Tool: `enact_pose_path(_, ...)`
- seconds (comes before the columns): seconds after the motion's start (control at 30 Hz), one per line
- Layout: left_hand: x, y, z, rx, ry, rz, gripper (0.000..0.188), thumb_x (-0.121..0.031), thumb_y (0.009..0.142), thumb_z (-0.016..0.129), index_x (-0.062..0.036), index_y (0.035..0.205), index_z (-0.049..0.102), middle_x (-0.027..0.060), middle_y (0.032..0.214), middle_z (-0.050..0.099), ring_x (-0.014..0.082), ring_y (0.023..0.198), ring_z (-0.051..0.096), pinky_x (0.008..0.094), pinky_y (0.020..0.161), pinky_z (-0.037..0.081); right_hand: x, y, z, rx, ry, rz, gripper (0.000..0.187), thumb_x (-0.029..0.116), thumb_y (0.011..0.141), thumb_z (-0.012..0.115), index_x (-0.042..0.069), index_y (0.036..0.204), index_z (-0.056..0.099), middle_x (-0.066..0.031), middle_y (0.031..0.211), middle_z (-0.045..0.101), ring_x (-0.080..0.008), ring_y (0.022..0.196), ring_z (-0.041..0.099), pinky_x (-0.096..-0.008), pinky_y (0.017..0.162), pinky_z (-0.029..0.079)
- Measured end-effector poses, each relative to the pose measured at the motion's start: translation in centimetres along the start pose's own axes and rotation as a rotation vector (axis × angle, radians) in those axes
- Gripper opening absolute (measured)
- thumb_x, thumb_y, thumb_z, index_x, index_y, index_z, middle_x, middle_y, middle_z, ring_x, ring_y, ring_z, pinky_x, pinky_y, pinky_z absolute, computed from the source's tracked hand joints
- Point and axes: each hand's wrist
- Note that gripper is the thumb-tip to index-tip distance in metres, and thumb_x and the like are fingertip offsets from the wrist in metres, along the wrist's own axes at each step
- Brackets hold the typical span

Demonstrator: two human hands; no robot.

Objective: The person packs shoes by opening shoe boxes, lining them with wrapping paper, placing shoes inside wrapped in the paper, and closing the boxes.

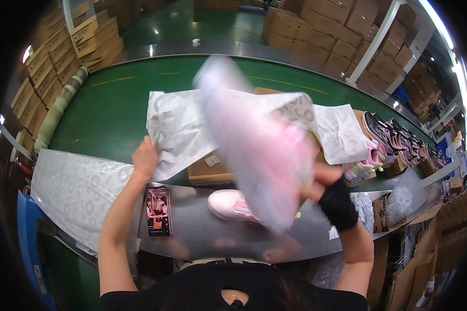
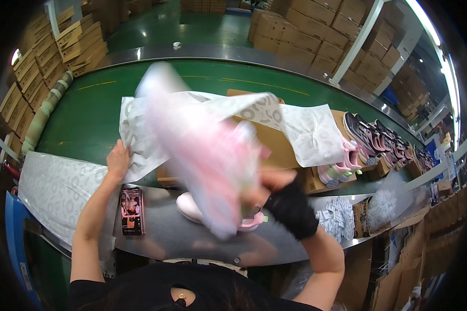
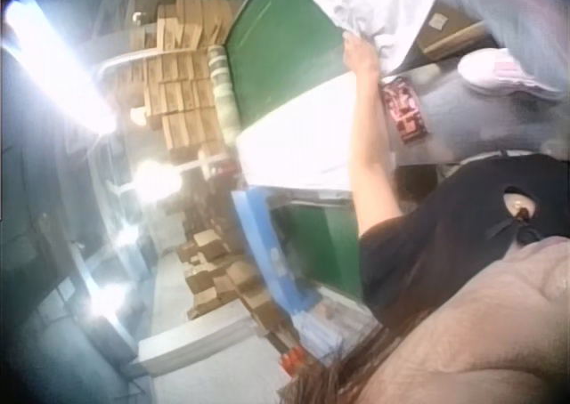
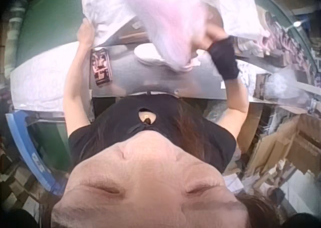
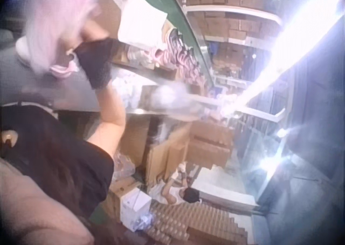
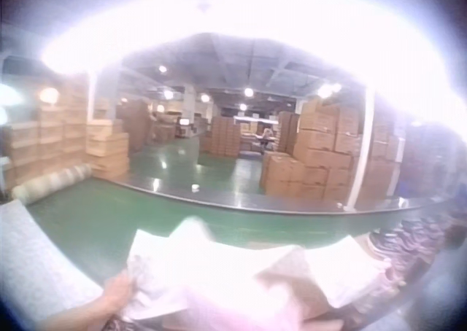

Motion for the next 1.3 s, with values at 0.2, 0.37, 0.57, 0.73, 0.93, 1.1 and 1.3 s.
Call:
enact_pose_path(0.2, 3.1, 1.1, -2.7, -0.169, 0.127, 0.129, 0.021, -0.023, 0.083, 0.05, -0.0043, 0.087, 0.041, 0.0168, 0.081, 0.058, 0.0372, 0.066, 0.058, 0.0448, 0.058, 0.047, -3.7, 10.1, -4.5, -0.416, -0.212, -0.428, 0.044, 0.007, 0.079, 0.056, -0.001, 0.121, 0.042, -0.0065, 0.108, 0.055, -0.0143, 0.096, 0.053, -0.0249, 0.082, 0.042)
enact_pose_path(0.37, 6.4, 2.2, -3.2, -0.037, 0.022, -0.037, 0.028, -0.028, 0.086, 0.048, -0.001, 0.083, 0.043, 0.0214, 0.076, 0.058, 0.0426, 0.068, 0.055, 0.049, 0.06, 0.043, -16.5, 11.5, -6.7, -0.608, 0.36, 0.153, 0.04, 0.033, 0.074, 0.068, -0.002, 0.093, 0.061, -0.0015, 0.079, 0.057, -0.013, 0.074, 0.051, -0.0248, 0.069, 0.04)
enact_pose_path(0.57, 9.7, 4.5, -5.0, 0.056, -0.183, -0.005, 0.032, -0.028, 0.081, 0.053, 0.0039, 0.085, 0.052, 0.0256, 0.082, 0.058, 0.043, 0.081, 0.054, 0.0464, 0.07, 0.043, -13.1, 11.5, -2.0, -0.484, -0.044, 0.085, 0.028, 0.025, 0.078, 0.062, -0.003, 0.083, 0.062, 0.0005, 0.075, 0.056, -0.0107, 0.071, 0.049, -0.0224, 0.066, 0.039)
enact_pose_path(0.73, 8.6, 7.9, -9.8, 0.345, -0.349, -0.053, 0.036, -0.024, 0.078, 0.059, 0.0054, 0.099, 0.055, 0.0154, 0.093, 0.062, 0.0244, 0.083, 0.06, 0.0341, 0.074, 0.047, -10.1, 14.8, 5.2, -0.238, 0.06, -0.075, 0.03, 0.028, 0.078, 0.061, -0.002, 0.072, 0.058, 0.0, 0.063, 0.05, -0.0119, 0.061, 0.044, -0.028, 0.057, 0.036)
enact_pose_path(0.93, -1.6, 11.0, -14.1, 0.649, -1.114, -0.114, 0.031, -0.02, 0.082, 0.058, 0.0022, 0.104, 0.054, 0.009, 0.097, 0.06, 0.0158, 0.083, 0.06, 0.0313, 0.072, 0.051, -16.6, 18.8, 14.6, -0.041, -0.185, -0.049, 0.034, 0.03, 0.073, 0.062, -0.001, 0.065, 0.053, -0.0191, 0.062, 0.053, -0.0325, 0.062, 0.052, -0.039, 0.06, 0.041)
enact_pose_path(1.1, -11.4, 8.4, -7.8, 0.934, -1.511, -0.046, 0.059, -0.035, 0.082, 0.058, -0.0006, 0.122, 0.034, 0.0185, 0.12, 0.041, 0.025, 0.094, 0.056, 0.0353, 0.081, 0.049, -12.3, 17.0, 15.1, 0.576, -0.621, -0.28, 0.026, 0.028, 0.076, 0.056, 0.003, 0.084, 0.059, -0.0207, 0.078, 0.059, -0.0351, 0.08, 0.057, -0.0405, 0.078, 0.042)
enact_pose_path(1.3, -11.4, 4.6, 4.0, 0.411, -0.342, 0.507, 0.051, -0.045, 0.086, 0.044, -0.0074, 0.12, 0.045, 0.018, 0.127, 0.038, 0.0311, 0.114, 0.043, 0.0479, 0.092, 0.034, -15.7, 13.5, 4.4, -0.146, -1.058, -0.184, 0.045, 0.039, 0.078, 0.055, 0.004, 0.106, 0.055, -0.0191, 0.094, 0.06, -0.0329, 0.091, 0.057, -0.0438, 0.095, 0.03)
Point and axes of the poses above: each hand's wrist, its own y-axis towards the middle knuckle, its own z-axis out of the palm, x = y × z
